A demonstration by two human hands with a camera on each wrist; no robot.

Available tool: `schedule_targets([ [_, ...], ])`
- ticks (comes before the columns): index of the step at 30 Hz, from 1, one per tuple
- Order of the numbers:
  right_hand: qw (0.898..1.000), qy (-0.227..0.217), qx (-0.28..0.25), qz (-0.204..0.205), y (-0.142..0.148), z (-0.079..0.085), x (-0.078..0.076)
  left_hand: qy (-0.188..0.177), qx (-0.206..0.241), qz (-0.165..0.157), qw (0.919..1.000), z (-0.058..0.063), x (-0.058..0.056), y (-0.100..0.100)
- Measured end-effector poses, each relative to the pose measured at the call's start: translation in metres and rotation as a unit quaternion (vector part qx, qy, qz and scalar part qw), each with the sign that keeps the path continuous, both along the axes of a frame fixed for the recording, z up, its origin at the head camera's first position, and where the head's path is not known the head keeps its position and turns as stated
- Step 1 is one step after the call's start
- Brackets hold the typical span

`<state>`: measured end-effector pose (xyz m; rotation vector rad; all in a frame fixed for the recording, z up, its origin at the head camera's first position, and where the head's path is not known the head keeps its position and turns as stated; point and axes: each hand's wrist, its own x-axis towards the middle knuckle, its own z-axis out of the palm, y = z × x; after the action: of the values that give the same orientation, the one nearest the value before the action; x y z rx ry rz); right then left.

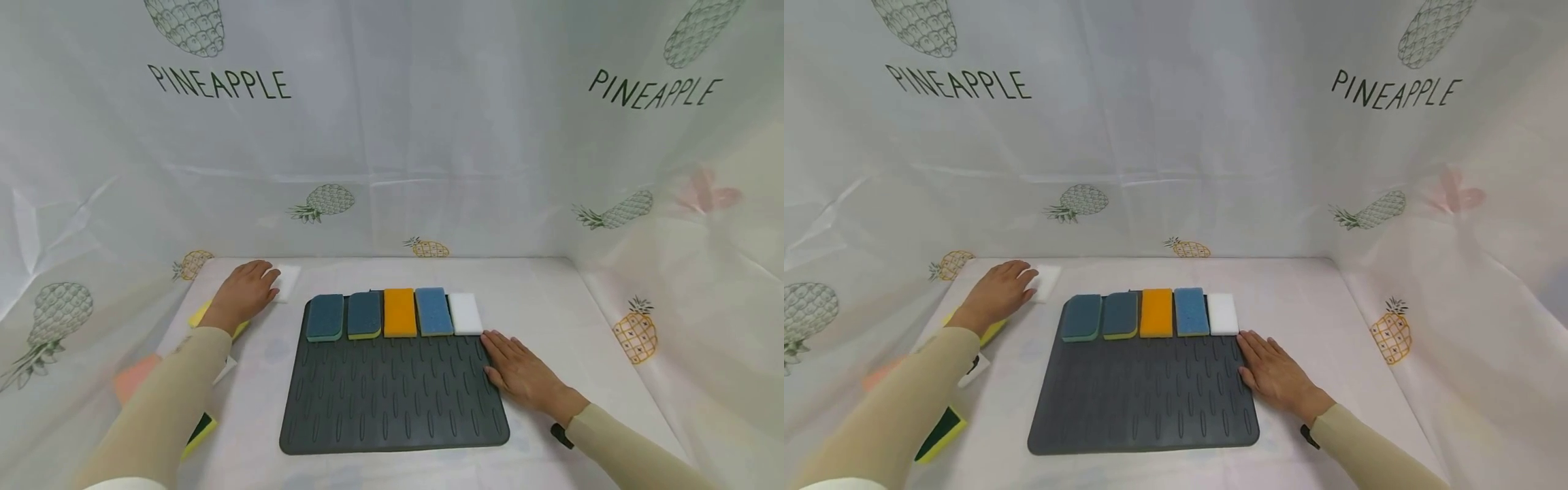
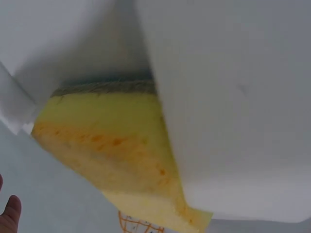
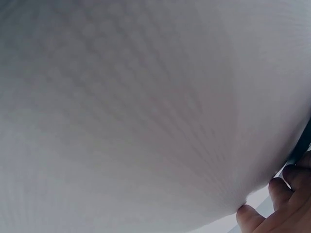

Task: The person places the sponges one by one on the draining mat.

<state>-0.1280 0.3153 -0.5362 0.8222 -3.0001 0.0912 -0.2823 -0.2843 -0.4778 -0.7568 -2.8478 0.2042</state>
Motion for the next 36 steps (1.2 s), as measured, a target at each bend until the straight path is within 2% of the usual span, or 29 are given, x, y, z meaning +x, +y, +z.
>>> schedule_targets([
  [5, 1.0, 0.004, 0.001, -0.004, 0.0, 0.0, 0.0, -0.012, -0.006, 0.012, 0.9998, -0.014, -0.006, -0.002],
  [9, 1.0, -0.013, 0.005, -0.01, -0.002, 0.0, -0.001, -0.008, -0.005, 0.018, 0.9998, -0.02, -0.006, -0.005],
  [13, 1.0, -0.019, 0.009, -0.01, -0.003, 0.0, -0.001, -0.008, -0.004, 0.028, 0.9996, -0.018, -0.005, -0.005],
  [20, 1.0, -0.018, 0.009, -0.012, -0.002, -0.002, -0.002, -0.024, -0.003, 0.054, 0.9982, -0.007, -0.007, -0.004],
  [26, 1.0, -0.012, 0.002, -0.01, -0.001, -0.002, -0.003, -0.047, -0.012, 0.06, 0.997, -0.002, -0.011, -0.003],
  [32, 1.0, 0.013, -0.006, -0.002, -0.002, -0.001, 0.0, -0.073, -0.023, 0.062, 0.9951, 0.001, -0.012, 0.001],
  [36, 1.0, 0.017, -0.008, -0.003, -0.001, 0.0, 0.0, -0.092, 0.002, 0.07, 0.9934, 0.001, -0.014, 0.002],
])
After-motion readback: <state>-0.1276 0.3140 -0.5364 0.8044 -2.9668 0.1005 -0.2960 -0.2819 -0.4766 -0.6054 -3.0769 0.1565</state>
